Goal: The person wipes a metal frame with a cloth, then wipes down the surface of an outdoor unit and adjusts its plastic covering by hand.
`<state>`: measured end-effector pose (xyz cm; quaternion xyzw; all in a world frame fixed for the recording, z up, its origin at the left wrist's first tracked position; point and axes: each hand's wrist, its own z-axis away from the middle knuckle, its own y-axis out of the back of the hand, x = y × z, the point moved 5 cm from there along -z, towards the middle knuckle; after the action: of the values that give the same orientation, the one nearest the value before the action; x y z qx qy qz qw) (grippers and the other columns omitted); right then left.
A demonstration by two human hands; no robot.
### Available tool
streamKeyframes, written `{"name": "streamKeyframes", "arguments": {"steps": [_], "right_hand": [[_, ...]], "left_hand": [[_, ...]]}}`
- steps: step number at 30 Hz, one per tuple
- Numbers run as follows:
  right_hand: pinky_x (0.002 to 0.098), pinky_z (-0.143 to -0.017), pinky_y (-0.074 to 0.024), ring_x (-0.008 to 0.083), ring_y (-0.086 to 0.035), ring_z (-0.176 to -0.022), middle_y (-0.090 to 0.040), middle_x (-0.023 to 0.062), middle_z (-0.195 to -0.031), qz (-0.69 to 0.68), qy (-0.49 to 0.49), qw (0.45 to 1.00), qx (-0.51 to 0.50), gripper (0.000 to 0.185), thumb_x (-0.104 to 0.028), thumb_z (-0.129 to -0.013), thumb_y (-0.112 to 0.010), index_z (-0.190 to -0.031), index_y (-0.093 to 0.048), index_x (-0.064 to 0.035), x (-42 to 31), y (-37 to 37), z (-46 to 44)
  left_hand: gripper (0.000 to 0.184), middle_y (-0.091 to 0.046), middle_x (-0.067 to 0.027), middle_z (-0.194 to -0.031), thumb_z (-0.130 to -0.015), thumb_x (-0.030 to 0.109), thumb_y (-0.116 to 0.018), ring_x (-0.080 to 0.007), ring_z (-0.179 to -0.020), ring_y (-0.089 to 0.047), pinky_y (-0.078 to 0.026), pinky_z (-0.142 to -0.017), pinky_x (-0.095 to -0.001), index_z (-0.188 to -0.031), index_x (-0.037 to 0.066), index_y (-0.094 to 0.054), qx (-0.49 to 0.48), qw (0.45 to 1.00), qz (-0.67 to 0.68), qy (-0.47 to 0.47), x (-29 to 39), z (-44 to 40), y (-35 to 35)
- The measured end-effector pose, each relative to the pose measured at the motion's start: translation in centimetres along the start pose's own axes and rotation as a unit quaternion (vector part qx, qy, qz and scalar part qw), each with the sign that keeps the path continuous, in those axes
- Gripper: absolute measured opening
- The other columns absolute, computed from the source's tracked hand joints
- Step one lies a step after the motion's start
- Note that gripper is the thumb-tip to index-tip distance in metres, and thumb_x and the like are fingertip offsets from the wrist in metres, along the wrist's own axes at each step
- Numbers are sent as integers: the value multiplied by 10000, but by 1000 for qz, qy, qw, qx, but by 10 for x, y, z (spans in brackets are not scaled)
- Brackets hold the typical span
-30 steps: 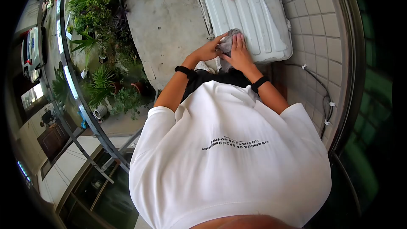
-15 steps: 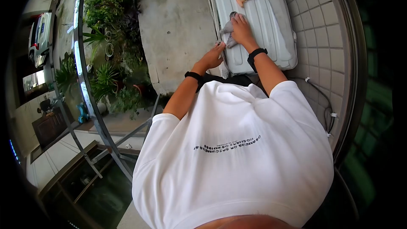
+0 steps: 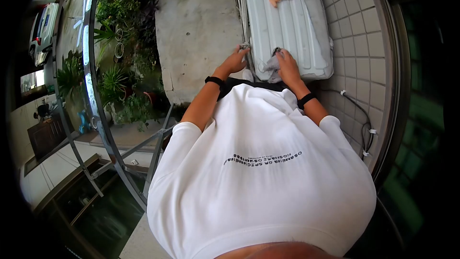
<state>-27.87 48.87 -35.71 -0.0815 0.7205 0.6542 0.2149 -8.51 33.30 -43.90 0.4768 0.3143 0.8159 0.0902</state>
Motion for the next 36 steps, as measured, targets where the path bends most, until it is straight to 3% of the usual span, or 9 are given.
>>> {"name": "streamKeyframes", "arguments": {"steps": [3,7,10,13,18,21,25,34,36], "right_hand": [[460,-1038,-483,414,-545,-1247,-498,220,-1386,-22,-32,999,13,630,29,-707,-706,-1324,-579,3,11,-4,-24],[472,-1096,-438,416,-489,-1313,-463,220,-1430,-97,-114,988,-48,665,-75,-762,-739,-1386,-522,-3,34,-9,-79],[480,-1162,-365,403,-406,-1400,-397,214,-1508,5,-47,998,32,792,-205,-782,-784,-1470,-429,-37,32,-8,-100],[486,-1199,-309,400,-336,-1455,-325,217,-1571,69,19,997,-15,922,-294,-776,-812,-1530,-339,-57,30,-3,-95],[497,-1211,-281,438,-318,-1458,-293,243,-1595,57,8,997,-60,944,-381,-818,-761,-1580,-283,-95,21,7,-46],[506,-1200,-296,439,-326,-1454,-320,243,-1580,4,69,998,-13,919,-336,-822,-764,-1586,-289,-144,6,14,8],[510,-1161,-342,424,-364,-1428,-358,232,-1551,45,101,992,-63,879,-206,-788,-762,-1565,-353,-217,6,6,49],[492,-882,-507,384,-549,-1076,-505,175,-1274,91,94,991,-40,802,-101,-746,-746,-1479,-488,-298,2,6,6],[501,-832,-540,390,-576,-1016,-506,176,-1211,84,4,996,-29,795,-104,-762,-743,-1482,-475,-309,3,2,-20]], "left_hand": [[691,-360,-394,-1513,-842,127,-638,-503,-1406,-395,-401,-1141,-476,-1493,17,-431,10,1000,-28,9,-15,-3,0],[684,-466,-366,-1442,-835,134,-637,-479,-1369,-447,-411,-1128,-476,-1473,6,-424,8,999,-21,31,-27,-6,3],[682,-510,-330,-1412,-838,131,-640,-459,-1329,-489,-416,-1121,-474,-1471,19,-414,30,998,19,56,-32,-12,4],[686,-511,-302,-1418,-842,131,-644,-452,-1300,-511,-422,-1114,-474,-1477,27,-406,35,999,17,36,-34,-11,5],[687,-494,-299,-1441,-828,157,-652,-478,-1261,-531,-448,-1088,-486,-1471,55,-429,31,999,-5,38,-37,-24,13],[692,-477,-266,-1480,-824,155,-648,-484,-1269,-525,-442,-1100,-491,-1484,120,-442,84,993,-82,30,-46,-26,11],[657,-483,-213,-1505,-817,154,-639,-503,-1256,-530,-456,-1090,-500,-1460,179,-503,111,991,-59,-39,-28,-18,18],[630,-540,-239,-1445,-833,179,-628,-404,-1269,-553,-456,-1076,-474,-1441,82,-495,41,991,-36,123,-28,-12,5],[650,-516,-245,-1471,-854,239,-644,-405,-1323,-515,-436,-1105,-454,-1459,68,-479,53,993,-37,104,-31,-12,2]]}}
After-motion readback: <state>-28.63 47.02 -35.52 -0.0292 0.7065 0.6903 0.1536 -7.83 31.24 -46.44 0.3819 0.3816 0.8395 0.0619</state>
